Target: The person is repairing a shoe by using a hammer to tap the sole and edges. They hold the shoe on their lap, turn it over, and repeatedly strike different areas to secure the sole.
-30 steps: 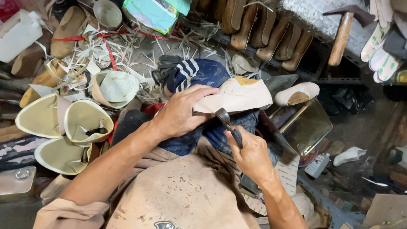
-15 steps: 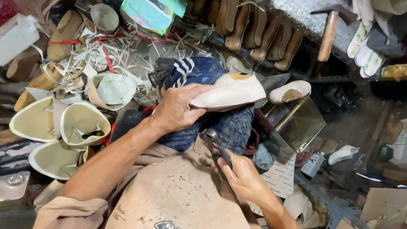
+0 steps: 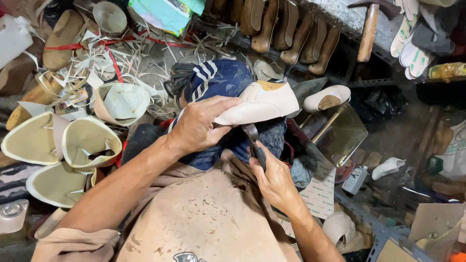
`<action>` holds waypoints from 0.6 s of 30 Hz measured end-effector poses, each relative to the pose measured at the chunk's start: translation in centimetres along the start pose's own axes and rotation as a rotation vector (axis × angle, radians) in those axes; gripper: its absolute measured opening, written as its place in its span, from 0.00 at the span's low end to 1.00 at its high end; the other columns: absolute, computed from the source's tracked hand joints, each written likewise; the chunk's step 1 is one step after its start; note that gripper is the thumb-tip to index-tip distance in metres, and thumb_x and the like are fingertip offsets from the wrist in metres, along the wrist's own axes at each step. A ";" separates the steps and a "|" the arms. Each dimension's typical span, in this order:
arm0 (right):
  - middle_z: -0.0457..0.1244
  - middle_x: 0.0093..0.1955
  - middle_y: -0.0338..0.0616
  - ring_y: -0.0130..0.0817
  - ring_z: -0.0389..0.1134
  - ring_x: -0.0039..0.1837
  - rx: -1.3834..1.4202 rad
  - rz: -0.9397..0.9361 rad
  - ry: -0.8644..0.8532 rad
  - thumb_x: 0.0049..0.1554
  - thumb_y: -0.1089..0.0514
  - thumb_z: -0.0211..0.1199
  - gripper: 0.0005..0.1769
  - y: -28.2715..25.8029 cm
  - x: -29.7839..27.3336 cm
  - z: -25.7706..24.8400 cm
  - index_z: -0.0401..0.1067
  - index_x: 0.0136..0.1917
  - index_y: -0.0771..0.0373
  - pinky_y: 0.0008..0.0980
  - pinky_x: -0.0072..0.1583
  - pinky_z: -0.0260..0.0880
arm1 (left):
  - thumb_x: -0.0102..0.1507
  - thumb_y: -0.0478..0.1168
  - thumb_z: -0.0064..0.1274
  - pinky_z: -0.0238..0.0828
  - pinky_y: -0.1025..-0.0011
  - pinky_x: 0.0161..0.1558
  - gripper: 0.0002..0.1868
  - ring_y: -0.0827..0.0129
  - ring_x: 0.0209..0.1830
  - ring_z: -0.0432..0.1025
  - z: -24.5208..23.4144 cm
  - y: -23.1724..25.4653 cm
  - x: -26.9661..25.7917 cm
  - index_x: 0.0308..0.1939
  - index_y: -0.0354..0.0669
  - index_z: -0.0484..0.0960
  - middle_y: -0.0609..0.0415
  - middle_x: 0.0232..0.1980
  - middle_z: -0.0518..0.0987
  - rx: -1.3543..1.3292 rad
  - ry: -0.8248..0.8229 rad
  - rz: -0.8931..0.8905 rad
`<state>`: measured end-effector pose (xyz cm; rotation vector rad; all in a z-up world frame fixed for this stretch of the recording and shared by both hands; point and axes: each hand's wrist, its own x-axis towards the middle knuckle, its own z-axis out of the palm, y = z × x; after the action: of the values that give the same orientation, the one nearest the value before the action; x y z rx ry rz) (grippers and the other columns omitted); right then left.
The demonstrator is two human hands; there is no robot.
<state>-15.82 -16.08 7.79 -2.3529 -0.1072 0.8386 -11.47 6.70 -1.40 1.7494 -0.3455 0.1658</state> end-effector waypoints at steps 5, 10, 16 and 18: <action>0.73 0.48 0.51 0.46 0.73 0.52 0.162 0.026 -0.078 0.64 0.52 0.50 0.22 0.2 -0.9 -0.5 0.72 0.67 0.60 0.46 0.51 0.74 | 0.59 0.32 0.61 0.74 0.57 0.56 0.26 0.49 0.57 0.77 0.3 0.7 -0.8 0.62 0.47 0.79 0.47 0.57 0.82 0.045 -0.031 0.068; 0.73 0.31 0.45 0.41 0.70 0.34 0.095 0.013 -0.036 0.64 0.53 0.52 0.15 -1.4 -1.5 -1.1 0.78 0.52 0.60 0.39 0.39 0.69 | 0.60 0.31 0.61 0.74 0.57 0.56 0.25 0.49 0.57 0.77 0.2 0.4 -0.6 0.62 0.45 0.80 0.46 0.58 0.82 0.041 -0.035 0.081; 0.69 0.29 0.42 0.40 0.69 0.34 -0.017 -0.057 0.077 0.64 0.54 0.51 0.14 -0.3 0.6 -0.3 0.73 0.59 0.58 0.40 0.39 0.68 | 0.60 0.35 0.62 0.75 0.59 0.54 0.21 0.51 0.54 0.79 -0.6 -0.5 0.9 0.58 0.48 0.82 0.50 0.52 0.84 -0.026 0.004 -0.045; 0.68 0.29 0.42 0.44 0.70 0.32 -0.074 -0.177 0.179 0.66 0.55 0.51 0.15 0.5 1.8 0.1 0.72 0.62 0.58 0.39 0.36 0.69 | 0.59 0.37 0.62 0.76 0.61 0.50 0.19 0.51 0.51 0.80 -0.7 -1.0 1.6 0.55 0.49 0.84 0.50 0.47 0.85 -0.091 0.021 -0.104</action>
<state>-14.49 -15.91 6.46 -2.4334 -0.2714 0.5453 -9.61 7.34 -1.70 1.6707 -0.2420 0.0919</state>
